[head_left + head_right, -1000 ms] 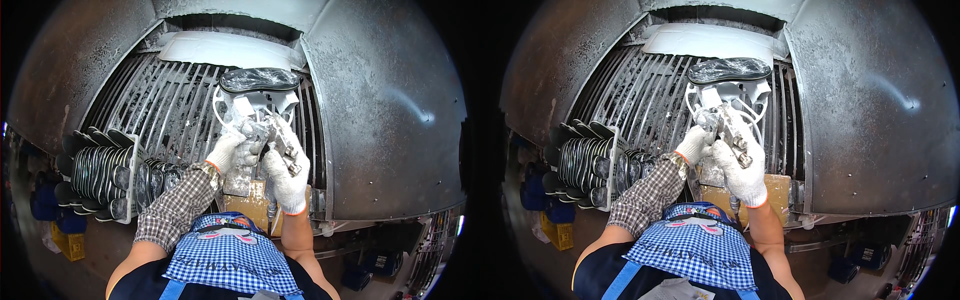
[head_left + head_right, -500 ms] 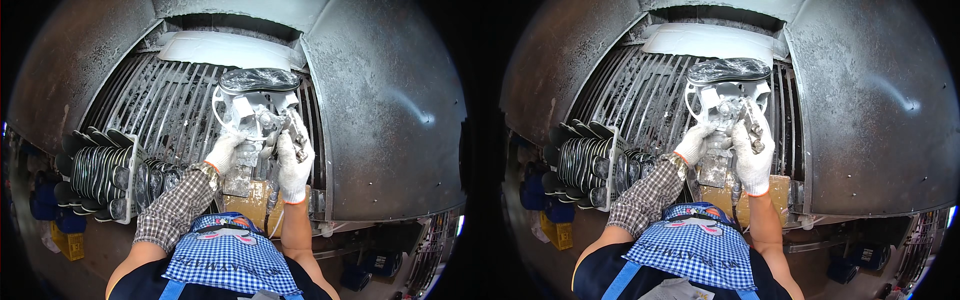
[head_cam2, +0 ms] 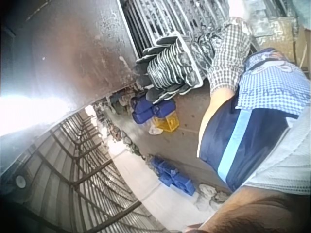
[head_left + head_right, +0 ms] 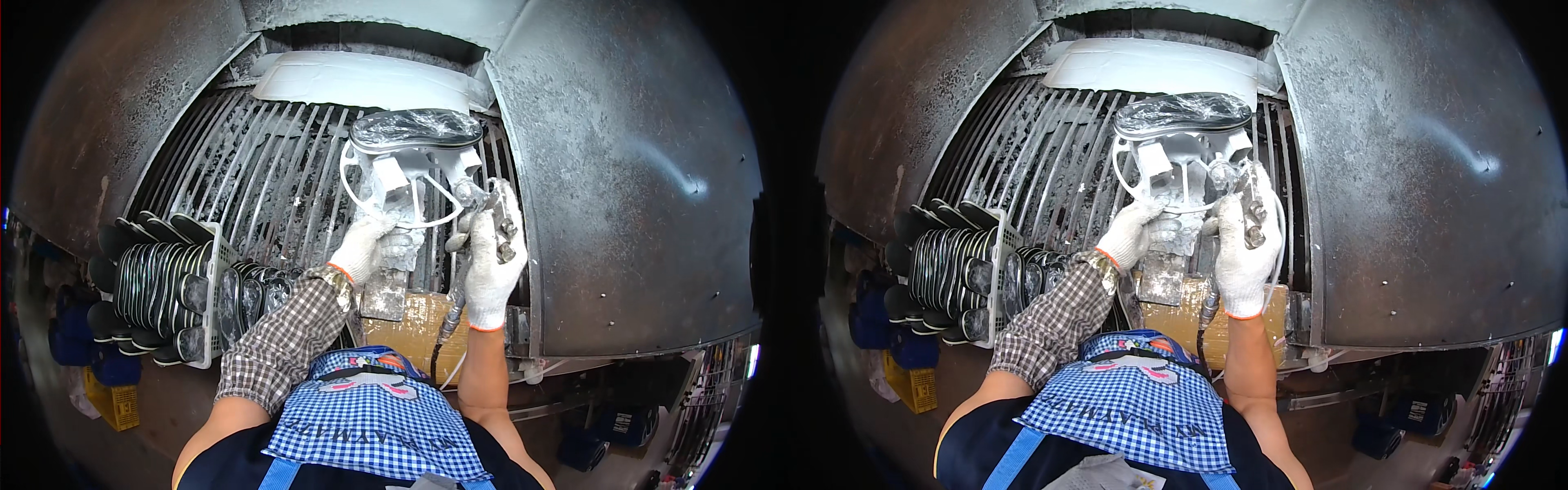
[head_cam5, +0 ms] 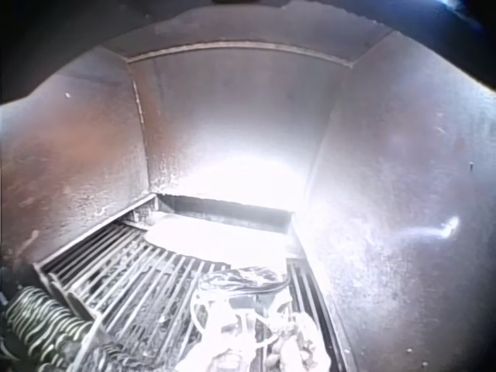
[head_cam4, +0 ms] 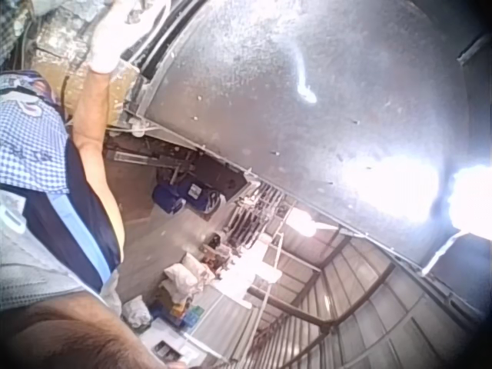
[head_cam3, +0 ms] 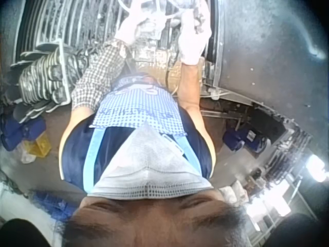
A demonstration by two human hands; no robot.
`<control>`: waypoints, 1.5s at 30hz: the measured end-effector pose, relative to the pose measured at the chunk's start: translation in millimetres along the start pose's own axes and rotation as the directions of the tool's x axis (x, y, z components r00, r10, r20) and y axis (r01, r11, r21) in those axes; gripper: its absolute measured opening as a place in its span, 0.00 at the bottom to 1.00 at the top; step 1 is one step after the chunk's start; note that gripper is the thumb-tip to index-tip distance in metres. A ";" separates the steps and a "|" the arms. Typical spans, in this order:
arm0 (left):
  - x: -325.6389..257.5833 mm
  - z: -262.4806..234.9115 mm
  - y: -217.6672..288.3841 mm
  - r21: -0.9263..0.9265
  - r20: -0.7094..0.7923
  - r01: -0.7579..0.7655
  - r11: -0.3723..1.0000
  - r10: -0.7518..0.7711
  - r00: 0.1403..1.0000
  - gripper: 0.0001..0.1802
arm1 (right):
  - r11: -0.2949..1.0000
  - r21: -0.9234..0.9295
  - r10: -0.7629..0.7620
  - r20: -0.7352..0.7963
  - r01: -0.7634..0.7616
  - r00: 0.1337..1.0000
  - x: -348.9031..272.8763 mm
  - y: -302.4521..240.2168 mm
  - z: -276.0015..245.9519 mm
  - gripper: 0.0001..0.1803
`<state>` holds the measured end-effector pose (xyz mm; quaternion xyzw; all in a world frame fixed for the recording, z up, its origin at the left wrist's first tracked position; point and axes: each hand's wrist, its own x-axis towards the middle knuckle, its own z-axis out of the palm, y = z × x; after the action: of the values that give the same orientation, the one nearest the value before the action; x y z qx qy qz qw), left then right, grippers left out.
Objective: The person retrieves black slipper soles from a rack and places them onto a rotating fixture. Using a spray gun, they apply a white coating to the soles while the fixture spins. The person repeats this process for multiple soles, handling them one at a time.
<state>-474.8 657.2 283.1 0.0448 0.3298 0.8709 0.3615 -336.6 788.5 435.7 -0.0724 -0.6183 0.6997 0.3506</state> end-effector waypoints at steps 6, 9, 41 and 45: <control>-3.4 5.4 2.2 0.004 0.010 0.004 1.000 -0.004 1.000 0.21 | 0.995 0.079 0.056 0.126 -0.067 0.990 -11.8 -9.5 6.8 0.30; -10.9 15.0 10.1 0.055 -0.029 0.034 0.998 -0.032 0.999 0.20 | 0.991 0.108 0.064 0.126 -0.077 0.990 -10.1 -7.7 6.9 0.30; -11.4 -11.9 30.4 0.115 -0.060 -0.035 0.993 0.042 0.997 0.19 | 1.000 0.016 0.004 -0.089 -0.003 0.996 11.3 -13.9 -36.3 0.30; -17.8 -10.6 36.4 0.131 -0.067 -0.074 0.989 0.084 0.994 0.20 | 1.000 -0.004 -0.010 -0.123 0.009 0.992 17.3 -18.3 -43.0 0.30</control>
<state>-486.9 620.7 299.9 0.0495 0.3959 0.8626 0.3110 -319.2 833.3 448.6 -0.1133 -0.5971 0.6911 0.3912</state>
